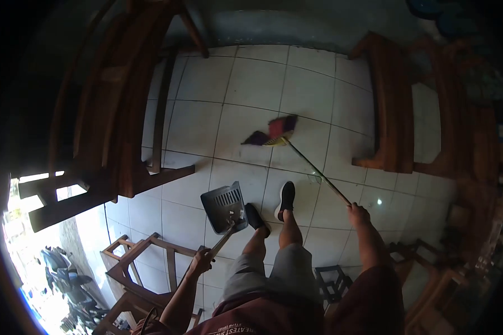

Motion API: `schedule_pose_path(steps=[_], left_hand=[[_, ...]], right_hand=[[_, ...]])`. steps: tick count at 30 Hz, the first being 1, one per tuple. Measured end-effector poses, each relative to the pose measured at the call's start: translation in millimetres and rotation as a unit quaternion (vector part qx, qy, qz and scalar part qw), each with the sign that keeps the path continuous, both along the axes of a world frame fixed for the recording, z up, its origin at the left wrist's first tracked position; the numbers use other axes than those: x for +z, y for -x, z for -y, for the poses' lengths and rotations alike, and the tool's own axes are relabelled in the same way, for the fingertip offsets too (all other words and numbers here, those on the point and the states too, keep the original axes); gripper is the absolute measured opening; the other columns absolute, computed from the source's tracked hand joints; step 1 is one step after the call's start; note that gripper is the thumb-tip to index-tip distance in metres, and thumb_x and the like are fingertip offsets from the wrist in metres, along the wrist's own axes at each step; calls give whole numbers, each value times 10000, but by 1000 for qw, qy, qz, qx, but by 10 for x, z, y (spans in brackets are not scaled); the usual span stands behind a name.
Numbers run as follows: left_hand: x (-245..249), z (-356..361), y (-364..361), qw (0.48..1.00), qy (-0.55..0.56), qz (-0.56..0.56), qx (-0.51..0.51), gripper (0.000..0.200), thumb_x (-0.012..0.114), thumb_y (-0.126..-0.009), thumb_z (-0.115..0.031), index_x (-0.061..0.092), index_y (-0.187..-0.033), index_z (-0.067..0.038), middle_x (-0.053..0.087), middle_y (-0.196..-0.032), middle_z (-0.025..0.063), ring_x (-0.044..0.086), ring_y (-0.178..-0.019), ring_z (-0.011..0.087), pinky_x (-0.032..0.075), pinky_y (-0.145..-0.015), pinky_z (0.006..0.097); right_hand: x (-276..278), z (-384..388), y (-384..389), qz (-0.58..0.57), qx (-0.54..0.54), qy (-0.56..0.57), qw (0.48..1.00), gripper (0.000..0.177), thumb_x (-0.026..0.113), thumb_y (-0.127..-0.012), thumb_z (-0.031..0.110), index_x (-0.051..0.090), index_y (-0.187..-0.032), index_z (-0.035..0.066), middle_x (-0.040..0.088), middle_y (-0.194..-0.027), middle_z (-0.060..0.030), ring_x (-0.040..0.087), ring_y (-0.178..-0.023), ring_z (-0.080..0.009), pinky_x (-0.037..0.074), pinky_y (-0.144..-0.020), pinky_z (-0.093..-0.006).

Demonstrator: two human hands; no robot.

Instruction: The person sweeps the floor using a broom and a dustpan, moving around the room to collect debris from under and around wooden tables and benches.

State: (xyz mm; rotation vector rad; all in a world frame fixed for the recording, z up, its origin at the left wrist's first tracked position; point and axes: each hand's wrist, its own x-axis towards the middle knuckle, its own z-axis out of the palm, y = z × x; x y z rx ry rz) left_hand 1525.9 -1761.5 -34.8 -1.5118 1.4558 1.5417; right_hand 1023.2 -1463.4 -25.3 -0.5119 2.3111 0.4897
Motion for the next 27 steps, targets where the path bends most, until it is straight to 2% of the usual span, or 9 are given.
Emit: schedule_pose_path(steps=[4, 6, 8, 10, 14, 16, 18, 20, 27], left_hand=[[52, 132, 153, 996, 36, -26, -83, 366, 431, -807, -220, 451, -1106, -9, 602, -672, 103, 551, -445, 149, 450, -421, 282], [-205, 180, 22, 958, 119, -106, -238, 354, 434, -805, -206, 453, -1104, -17, 597, -668, 106, 558, -451, 157, 455, -424, 291], [-58, 196, 352, 983, 72, -42, -161, 345, 438, -800, -200, 458, -1096, -23, 597, -676, 115, 567, -465, 166, 469, -442, 299], [-531, 278, 142, 905, 156, -188, -348, 339, 445, -791, -199, 465, -1083, -28, 599, -672, 114, 570, -465, 166, 472, -435, 292], [-118, 170, 874, 983, 13, -16, -180, 344, 441, -782, -197, 468, -1063, 0, 608, -671, 109, 568, -453, 155, 466, -419, 270], [-53, 77, 1093, 974, 14, -16, -225, 355, 433, -788, -206, 461, -1062, 18, 609, -671, 109, 564, -445, 153, 465, -419, 268], [30, -61, 1231, 964, 24, -14, -263, 355, 424, -795, -211, 457, -1067, 14, 610, -668, 105, 560, -434, 156, 459, -409, 267], [122, -175, 1264, 955, 40, -15, -295, 330, 421, -807, -205, 462, -1059, 3, 611, -662, 97, 558, -426, 160, 460, -409, 275], [431, -768, 1751, 938, 27, -8, -345, 323, 485, -819, -197, 453, -1076, -4, 610, -682, 103, 521, -409, 130, 410, -362, 245]], right_hand=[[686, -1530, -457, -27, -92, -110, 989, 360, 363, -858, 340, 480, -983, 23, 569, -839, -179, 559, -815, -323, 452, -717, -405], [729, -2297, -713, -50, -96, -64, 992, 398, 352, -851, 355, 512, -955, 6, 564, -886, -199, 541, -865, -337, 440, -742, -420], [1102, -2418, -943, -5, -200, -91, 976, 440, 333, -838, 385, 537, -935, 8, 556, -923, -211, 528, -888, -349, 420, -769, -438], [1130, -2694, -1158, 0, -228, -66, 972, 443, 321, -828, 397, 541, -921, 23, 557, -920, -210, 530, -868, -358, 407, -786, -444], [1454, -2399, -1457, 24, -186, -1, 982, 347, 323, -826, 331, 519, -889, 52, 567, -875, -201, 533, -826, -375, 426, -751, -446], [1056, -2583, -1501, 34, -252, 2, 967, 282, 359, -829, 293, 473, -912, 49, 562, -832, -183, 546, -820, -332, 443, -719, -431], [698, -2745, -1430, 55, -86, 30, 994, 295, 339, -843, 307, 480, -905, 55, 579, -814, -160, 562, -781, -327, 450, -691, -431], [654, -2486, -1246, 30, -234, 43, 971, 315, 325, -852, 332, 484, -910, 66, 594, -777, -140, 576, -740, -317, 454, -674, -423], [276, -2899, -850, 34, -232, 80, 969, 359, 338, -845, 390, 529, -901, 90, 601, -772, -130, 583, -738, -291, 460, -650, -398]])
